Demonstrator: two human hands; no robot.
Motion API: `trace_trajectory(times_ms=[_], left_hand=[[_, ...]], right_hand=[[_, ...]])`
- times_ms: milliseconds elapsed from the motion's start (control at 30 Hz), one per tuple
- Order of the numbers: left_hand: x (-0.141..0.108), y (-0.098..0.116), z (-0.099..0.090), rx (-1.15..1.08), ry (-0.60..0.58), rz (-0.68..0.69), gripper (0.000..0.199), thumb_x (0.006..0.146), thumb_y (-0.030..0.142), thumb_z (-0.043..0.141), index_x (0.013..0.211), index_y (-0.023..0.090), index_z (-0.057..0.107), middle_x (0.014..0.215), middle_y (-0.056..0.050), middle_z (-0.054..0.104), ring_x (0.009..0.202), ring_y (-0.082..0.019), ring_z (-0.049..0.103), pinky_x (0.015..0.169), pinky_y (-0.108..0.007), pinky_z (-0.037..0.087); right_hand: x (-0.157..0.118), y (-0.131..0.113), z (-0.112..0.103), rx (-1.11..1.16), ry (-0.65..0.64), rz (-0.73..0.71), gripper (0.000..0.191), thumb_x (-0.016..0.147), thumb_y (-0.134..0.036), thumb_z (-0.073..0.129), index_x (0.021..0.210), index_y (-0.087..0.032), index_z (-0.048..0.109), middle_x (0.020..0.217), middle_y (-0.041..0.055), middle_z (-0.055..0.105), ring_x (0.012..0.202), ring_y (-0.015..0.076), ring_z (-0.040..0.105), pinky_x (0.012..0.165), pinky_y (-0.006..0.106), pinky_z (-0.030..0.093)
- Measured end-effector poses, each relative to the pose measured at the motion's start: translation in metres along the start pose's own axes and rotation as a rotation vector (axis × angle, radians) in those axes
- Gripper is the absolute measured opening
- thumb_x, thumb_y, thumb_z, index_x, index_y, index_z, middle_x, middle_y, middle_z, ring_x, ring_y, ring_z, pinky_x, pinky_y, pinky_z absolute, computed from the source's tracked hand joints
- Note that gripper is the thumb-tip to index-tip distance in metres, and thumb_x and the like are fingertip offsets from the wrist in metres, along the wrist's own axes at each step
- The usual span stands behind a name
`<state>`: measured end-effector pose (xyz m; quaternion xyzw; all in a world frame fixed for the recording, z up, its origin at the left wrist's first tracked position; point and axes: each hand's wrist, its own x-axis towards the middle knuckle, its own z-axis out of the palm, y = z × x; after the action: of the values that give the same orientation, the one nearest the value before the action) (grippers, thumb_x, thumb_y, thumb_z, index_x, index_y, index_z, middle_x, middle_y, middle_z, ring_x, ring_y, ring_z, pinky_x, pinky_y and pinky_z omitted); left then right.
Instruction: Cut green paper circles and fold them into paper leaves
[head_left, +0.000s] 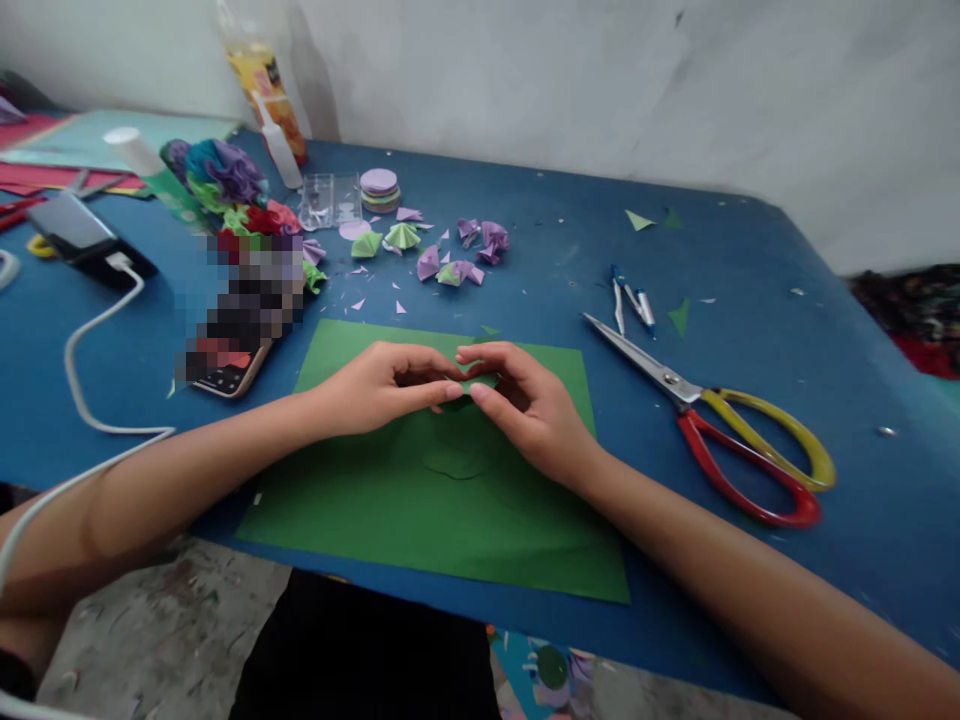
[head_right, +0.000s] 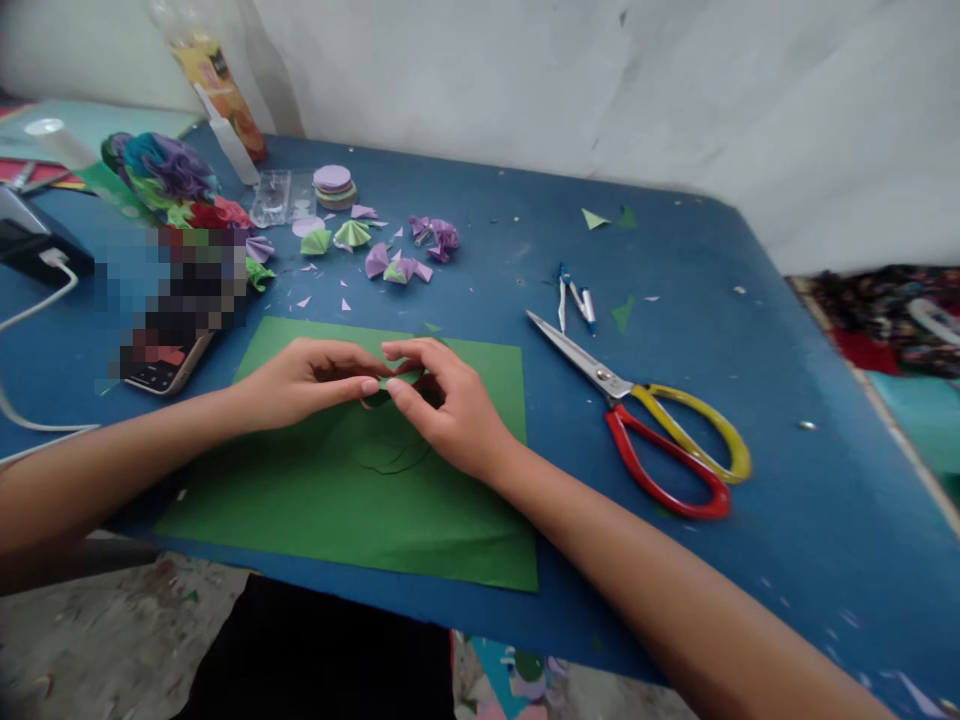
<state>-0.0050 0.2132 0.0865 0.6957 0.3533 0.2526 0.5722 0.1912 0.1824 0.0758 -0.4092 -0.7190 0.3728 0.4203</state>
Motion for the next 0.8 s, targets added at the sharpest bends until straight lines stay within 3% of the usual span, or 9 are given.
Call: trace_trajectory(times_ms=[233, 367, 467, 600, 800], left_hand=[[0.003, -0.001, 0.0, 0.003, 0.096, 0.031, 0.018, 0.087, 0.027, 0.051, 0.092, 0.012, 0.061, 0.073, -0.001, 0.065, 0.061, -0.01, 0.066, 0.059, -0.02, 0.053], [0.003, -0.004, 0.001, -0.058, 0.137, 0.01, 0.015, 0.085, 0.021, 0.052, 0.097, 0.013, 0.057, 0.066, 0.002, 0.064, 0.06, -0.011, 0.067, 0.061, -0.021, 0.053], [0.003, -0.006, 0.001, -0.092, 0.109, 0.01, 0.011, 0.081, 0.021, 0.058, 0.089, 0.013, 0.059, 0.067, 0.001, 0.065, 0.062, -0.01, 0.066, 0.062, -0.02, 0.053], [0.003, -0.005, 0.003, -0.113, 0.107, 0.013, 0.013, 0.08, 0.025, 0.061, 0.085, 0.013, 0.062, 0.075, 0.0, 0.066, 0.066, -0.009, 0.064, 0.066, -0.021, 0.056], [0.003, -0.001, 0.003, -0.189, 0.12, -0.031, 0.015, 0.081, 0.023, 0.06, 0.09, 0.012, 0.065, 0.075, -0.001, 0.068, 0.061, -0.01, 0.067, 0.062, -0.021, 0.057]], right_hand=[[-0.003, 0.003, 0.002, -0.004, 0.032, -0.031, 0.037, 0.079, -0.014, 0.056, 0.115, -0.025, 0.056, 0.123, 0.0072, 0.054, 0.11, 0.0201, 0.057, 0.081, 0.031, 0.054], [-0.002, 0.007, 0.006, 0.113, 0.193, -0.004, 0.04, 0.076, -0.013, 0.059, 0.113, -0.027, 0.052, 0.129, 0.0055, 0.048, 0.1, 0.0151, 0.062, 0.079, 0.027, 0.057], [-0.002, 0.008, 0.007, 0.158, 0.244, -0.006, 0.037, 0.076, -0.013, 0.061, 0.109, -0.026, 0.052, 0.119, 0.0031, 0.057, 0.096, 0.0133, 0.064, 0.08, 0.026, 0.057], [-0.004, 0.006, 0.008, 0.157, 0.216, -0.05, 0.034, 0.078, -0.01, 0.06, 0.108, -0.025, 0.053, 0.1, 0.0007, 0.067, 0.095, 0.0135, 0.067, 0.084, 0.027, 0.057], [-0.006, 0.002, 0.009, -0.028, 0.21, -0.119, 0.029, 0.079, -0.009, 0.063, 0.104, -0.023, 0.061, 0.101, 0.002, 0.069, 0.092, 0.0148, 0.068, 0.078, 0.028, 0.059]])
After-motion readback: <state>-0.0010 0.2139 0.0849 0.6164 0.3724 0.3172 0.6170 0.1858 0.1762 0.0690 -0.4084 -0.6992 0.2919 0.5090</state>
